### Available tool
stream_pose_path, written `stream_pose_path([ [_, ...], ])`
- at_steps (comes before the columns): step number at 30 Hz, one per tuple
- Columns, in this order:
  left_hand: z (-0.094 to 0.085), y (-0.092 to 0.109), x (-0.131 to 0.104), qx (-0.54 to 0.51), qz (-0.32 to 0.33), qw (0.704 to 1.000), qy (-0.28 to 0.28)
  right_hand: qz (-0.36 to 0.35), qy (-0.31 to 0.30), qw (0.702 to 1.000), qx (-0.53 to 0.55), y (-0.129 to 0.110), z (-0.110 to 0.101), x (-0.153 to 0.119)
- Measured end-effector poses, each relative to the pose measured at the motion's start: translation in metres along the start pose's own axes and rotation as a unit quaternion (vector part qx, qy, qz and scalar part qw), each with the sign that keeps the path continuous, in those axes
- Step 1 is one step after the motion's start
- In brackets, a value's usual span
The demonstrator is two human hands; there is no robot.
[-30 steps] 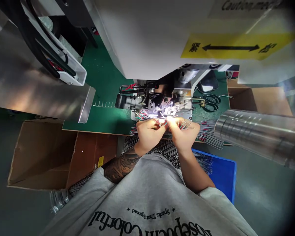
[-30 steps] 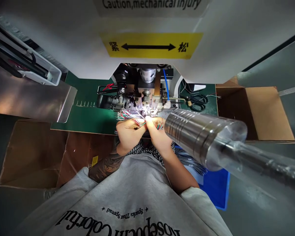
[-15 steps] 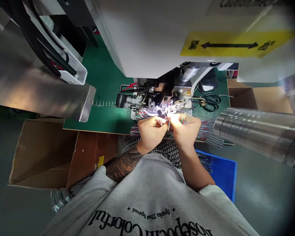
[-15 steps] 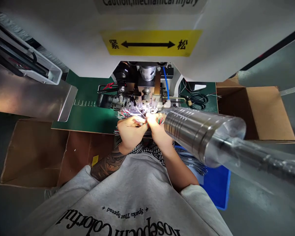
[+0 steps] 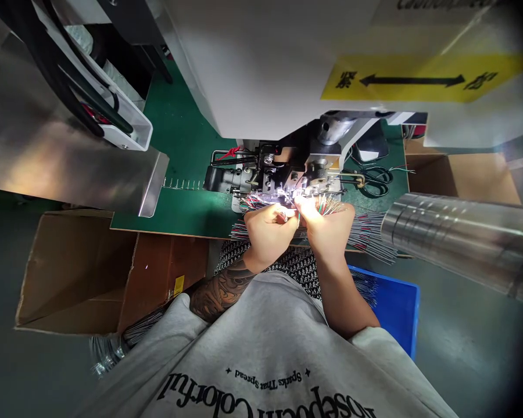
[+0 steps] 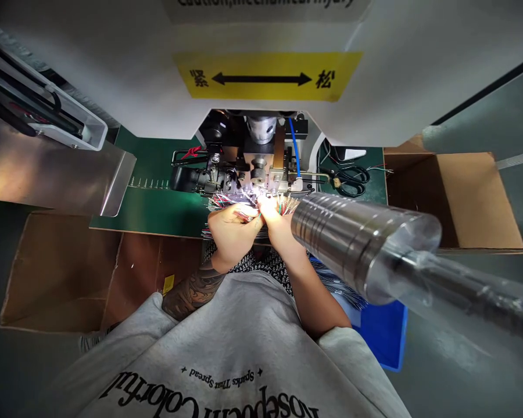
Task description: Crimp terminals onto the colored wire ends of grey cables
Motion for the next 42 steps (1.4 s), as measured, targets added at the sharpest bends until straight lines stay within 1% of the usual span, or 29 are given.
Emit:
stream_pose_path([
  [3, 0.001, -0.002, -0.001, 0.005, -0.003, 1.000, 0.001, 0.003, 0.020, 1.000, 0.007, 0.001, -0.001, -0.001],
  [7, 0.001, -0.005, -0.002, 0.002, -0.006, 1.000, -0.001, 0.000, 0.014, 1.000, 0.000, 0.007, -0.003, -0.004],
  [10, -0.002, -0.005, -0.004, -0.020, -0.002, 1.000, -0.011, -0.020, 0.004, 1.000, -0.001, 0.010, -0.003, -0.009],
  [13, -0.006, -0.006, -0.005, -0.049, 0.007, 0.999, -0.023, -0.053, 0.004, 0.999, -0.002, 0.009, -0.005, -0.015],
  [15, -0.010, -0.007, -0.007, -0.060, 0.016, 0.998, -0.024, -0.073, -0.010, 0.997, 0.000, 0.009, -0.006, -0.020],
  [18, -0.015, -0.010, -0.011, -0.065, 0.034, 0.997, -0.027, -0.091, -0.055, 0.994, -0.001, 0.010, -0.007, -0.026],
  [20, -0.018, -0.012, -0.014, -0.062, 0.044, 0.997, -0.034, -0.104, -0.066, 0.992, -0.011, 0.012, -0.009, -0.029],
  [22, -0.022, -0.014, -0.017, -0.060, 0.050, 0.996, -0.043, -0.125, -0.035, 0.991, -0.017, 0.014, -0.011, -0.029],
  [25, -0.029, -0.016, -0.023, -0.062, 0.070, 0.994, -0.052, -0.155, 0.037, 0.987, -0.017, 0.020, -0.016, -0.029],
  [26, -0.033, -0.017, -0.025, -0.063, 0.079, 0.993, -0.054, -0.158, 0.053, 0.986, -0.009, 0.023, -0.017, -0.029],
  [28, -0.039, -0.018, -0.029, -0.056, 0.096, 0.992, -0.053, -0.137, 0.059, 0.989, 0.025, 0.031, -0.018, -0.029],
  [31, -0.045, -0.019, -0.035, -0.015, 0.105, 0.994, -0.040, -0.071, 0.029, 0.994, 0.078, 0.044, -0.016, -0.029],
  [34, -0.043, -0.020, -0.038, -0.008, 0.081, 0.996, -0.034, -0.049, 0.002, 0.993, 0.104, 0.049, -0.011, -0.028],
  [36, -0.040, -0.019, -0.038, -0.028, 0.049, 0.998, -0.033, -0.051, -0.012, 0.990, 0.129, 0.048, -0.009, -0.026],
  [38, -0.036, -0.016, -0.035, -0.041, 0.032, 0.998, -0.033, -0.044, -0.022, 0.989, 0.136, 0.045, -0.008, -0.024],
  [42, -0.029, -0.007, -0.030, -0.041, 0.036, 0.997, -0.055, -0.026, -0.037, 0.996, 0.080, 0.034, -0.010, -0.022],
])
Point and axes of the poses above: each hand's wrist, its own x-axis towards the middle knuckle, its own z-axis out of the palm, y = z × x, the point moved 3 cm from there along x, towards the middle knuckle, and after that the axes turned 2 degrees about x, right-handed, at the moved point
